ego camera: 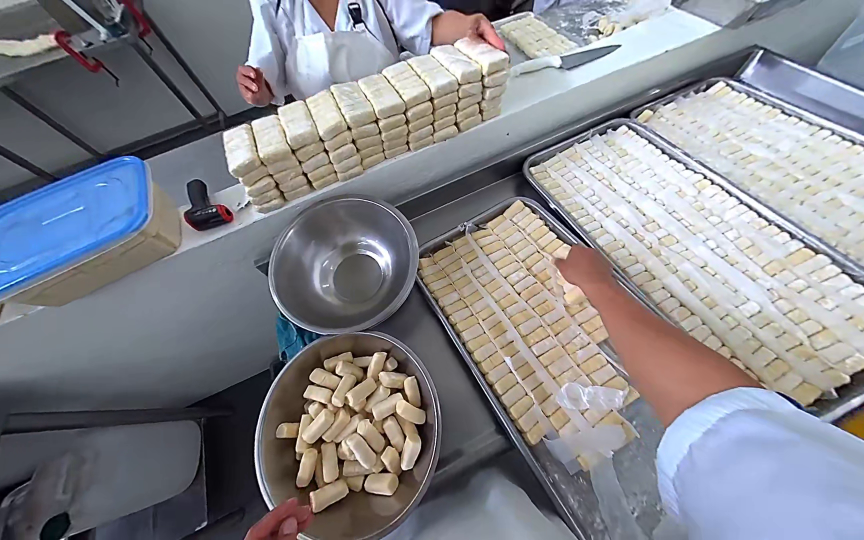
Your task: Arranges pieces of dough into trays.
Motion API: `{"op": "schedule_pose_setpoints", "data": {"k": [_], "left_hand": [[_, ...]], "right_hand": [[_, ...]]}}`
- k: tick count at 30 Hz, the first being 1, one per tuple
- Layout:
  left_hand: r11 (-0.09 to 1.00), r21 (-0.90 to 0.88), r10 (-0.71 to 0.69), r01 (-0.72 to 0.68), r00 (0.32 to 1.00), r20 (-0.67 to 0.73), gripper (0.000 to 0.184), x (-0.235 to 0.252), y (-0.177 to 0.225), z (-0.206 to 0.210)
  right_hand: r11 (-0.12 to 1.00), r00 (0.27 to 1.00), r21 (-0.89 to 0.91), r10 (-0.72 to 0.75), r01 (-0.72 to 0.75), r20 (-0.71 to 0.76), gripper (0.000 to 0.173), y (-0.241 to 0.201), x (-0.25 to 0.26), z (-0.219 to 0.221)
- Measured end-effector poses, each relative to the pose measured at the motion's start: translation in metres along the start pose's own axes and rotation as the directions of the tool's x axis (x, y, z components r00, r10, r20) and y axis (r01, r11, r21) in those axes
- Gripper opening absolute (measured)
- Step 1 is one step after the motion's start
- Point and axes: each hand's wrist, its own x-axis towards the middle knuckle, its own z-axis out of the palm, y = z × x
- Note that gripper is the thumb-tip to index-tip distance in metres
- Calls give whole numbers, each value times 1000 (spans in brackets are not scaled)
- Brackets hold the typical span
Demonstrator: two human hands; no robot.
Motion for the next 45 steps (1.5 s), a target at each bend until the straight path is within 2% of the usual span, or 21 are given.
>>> {"op": "schedule_pose_setpoints", "data": {"k": [3, 6, 10, 14, 16, 18, 20, 22, 24, 26, 28, 29, 30, 32, 34, 36, 38, 40, 43, 45], "left_hand": [[1000, -12, -2, 2, 1000, -5, 20, -5, -4, -3], [1000, -29, -3, 3, 1000, -17, 20, -3, -4, -2], [999, -44, 2, -2, 1000, 5, 21, 4, -6, 1], [992, -127, -8, 15, 999, 53, 22, 19, -2, 13], [978, -207, -14, 34, 995, 97, 23, 31, 6, 29], [960, -265, -41, 86, 984, 172, 22, 45, 15, 49], [930, -310, -102, 199, 948, 303, 32, 57, 20, 71], [866, -342, -172, 365, 859, 482, 47, 67, 20, 86], [769, -350, -223, 534, 738, 637, 61, 71, 20, 94], [648, -356, -268, 673, 639, 721, 67, 69, 22, 94], [533, -364, -328, 764, 583, 743, 67, 65, 21, 84], [499, -376, -360, 781, 581, 730, 63, 63, 17, 77], [487, -407, -408, 773, 613, 676, 54, 60, 13, 70], [518, -503, -506, 691, 722, 471, 40, 58, 4, 55], [634, -519, -497, 574, 816, 294, 46, 60, -10, 39], [765, -410, -458, 497, 867, 197, 51, 59, -22, 28], [825, -286, -464, 487, 873, 147, 52, 57, -25, 23], [823, -250, -495, 509, 860, 121, 55, 51, -26, 24], [813, -325, -473, 484, 873, 116, 50, 38, -22, 31], [827, -351, -432, 438, 896, 101, 48, 32, -16, 34]], "right_hand": [[992, 991, 80, -100, 92, 91, 55, 19, 12, -12], [918, 969, 378, -193, 121, 158, 56, 16, -4, -37], [732, 943, 656, -319, 183, 94, 35, 2, -88, -80], [600, 917, 765, -397, 234, 31, 21, 6, -176, -115], [551, 877, 790, -480, 270, 34, 23, 13, -209, -116], [531, 818, 788, -572, 312, 61, 31, 13, -235, -104], [513, 738, 783, -666, 352, 105, 36, 1, -257, -83], [478, 637, 813, -750, 333, 180, 39, -22, -279, -57], [469, 501, 819, -822, 330, 269, 43, -50, -298, -30], [482, 352, 809, -861, 337, 366, 45, -78, -314, -5], [509, 261, 788, -859, 348, 440, 45, -101, -321, 17], [535, 251, 766, -845, 356, 472, 45, -111, -322, 27], [568, 260, 733, -823, 374, 505, 45, -120, -322, 35], [632, 274, 637, -771, 442, 574, 48, -141, -322, 48], [670, 279, 541, -722, 508, 633, 53, -163, -324, 62], [667, 333, 431, -707, 608, 624, 51, -180, -328, 77], [633, 450, 272, -734, 725, 508, 44, -191, -339, 84], [632, 506, 303, -763, 713, 401, 42, -194, -353, 88], [666, 441, 442, -737, 601, 512, 58, -192, -378, 96], [672, 441, 493, -737, 552, 512, 58, -189, -384, 106]]}}
